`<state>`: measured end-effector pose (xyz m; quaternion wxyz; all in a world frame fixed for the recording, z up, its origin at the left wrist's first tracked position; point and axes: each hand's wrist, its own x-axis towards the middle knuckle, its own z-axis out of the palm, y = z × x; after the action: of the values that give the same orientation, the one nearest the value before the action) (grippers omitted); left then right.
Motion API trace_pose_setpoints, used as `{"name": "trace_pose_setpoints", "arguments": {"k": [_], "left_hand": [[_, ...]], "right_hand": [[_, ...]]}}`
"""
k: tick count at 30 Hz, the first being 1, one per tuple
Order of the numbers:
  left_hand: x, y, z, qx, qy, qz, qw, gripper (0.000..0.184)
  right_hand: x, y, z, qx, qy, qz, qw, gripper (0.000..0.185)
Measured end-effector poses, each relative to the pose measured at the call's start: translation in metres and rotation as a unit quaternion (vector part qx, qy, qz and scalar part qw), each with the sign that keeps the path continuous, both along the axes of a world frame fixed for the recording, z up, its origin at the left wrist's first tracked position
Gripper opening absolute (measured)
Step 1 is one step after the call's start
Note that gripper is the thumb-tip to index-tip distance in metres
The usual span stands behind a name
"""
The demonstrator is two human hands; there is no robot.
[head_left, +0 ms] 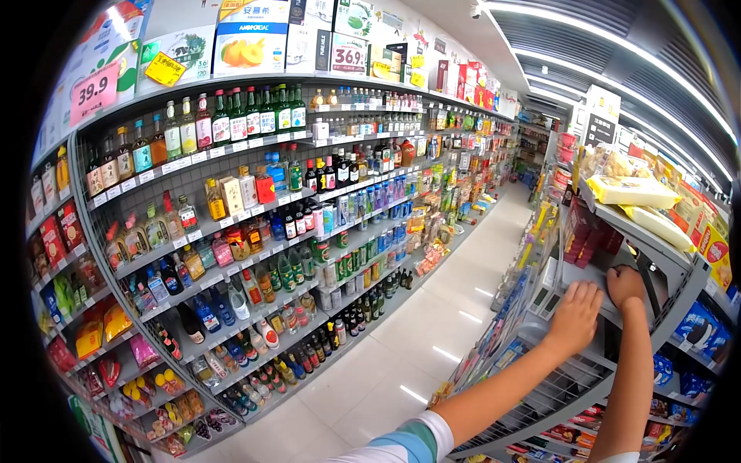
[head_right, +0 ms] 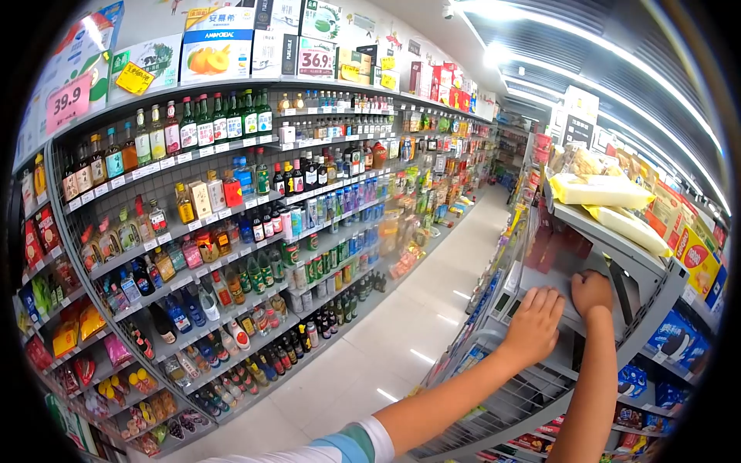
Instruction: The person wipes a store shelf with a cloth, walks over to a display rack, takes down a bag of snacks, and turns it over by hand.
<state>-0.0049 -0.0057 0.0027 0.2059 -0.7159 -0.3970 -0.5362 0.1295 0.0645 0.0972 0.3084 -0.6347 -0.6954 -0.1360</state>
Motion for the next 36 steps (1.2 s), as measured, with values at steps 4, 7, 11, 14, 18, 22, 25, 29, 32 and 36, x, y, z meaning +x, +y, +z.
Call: {"name": "trace_pose_setpoints", "arguments": {"k": [4,7,11,14,18,22,25,29,32,36], "left_hand": [[0.0,-0.003,0.003,-0.009,0.01,0.002,1.0,0.064],[0.002,-0.003,0.0,-0.01,0.006,-0.001,1.0,0.064],[0.004,0.002,-0.005,0.001,0.01,0.019,1.0,0.066],[0.006,-0.001,-0.004,-0.014,0.013,0.009,1.0,0.069],[0.008,-0.004,-0.002,-0.017,0.024,0.025,0.999,0.07],[0.005,-0.007,-0.001,-0.036,0.041,0.031,0.998,0.07],[0.004,-0.009,0.001,-0.032,0.04,0.034,0.998,0.069],[0.002,-0.011,0.001,-0.036,0.046,0.034,0.998,0.069],[0.003,-0.01,-0.002,-0.023,0.032,0.014,0.999,0.069],[0.002,-0.008,-0.003,-0.025,0.01,-0.009,1.0,0.068]], "right_hand": [[0.002,-0.006,0.0,0.014,0.003,0.001,1.0,0.035],[0.003,-0.01,-0.003,0.018,0.012,0.0,1.0,0.035],[0.003,-0.009,-0.003,0.014,0.011,0.0,1.0,0.035],[0.006,-0.005,-0.001,-0.003,-0.003,-0.019,1.0,0.035],[0.007,-0.009,-0.001,0.011,0.01,-0.009,1.0,0.036],[0.003,-0.014,0.003,-0.002,0.02,-0.008,1.0,0.036],[0.002,-0.02,0.004,0.003,0.018,-0.007,1.0,0.036],[0.0,-0.026,0.004,0.005,0.027,-0.007,1.0,0.037],[-0.001,-0.032,0.005,0.011,0.016,-0.011,1.0,0.038],[0.006,-0.018,-0.001,0.001,0.017,-0.015,1.0,0.039]]}}
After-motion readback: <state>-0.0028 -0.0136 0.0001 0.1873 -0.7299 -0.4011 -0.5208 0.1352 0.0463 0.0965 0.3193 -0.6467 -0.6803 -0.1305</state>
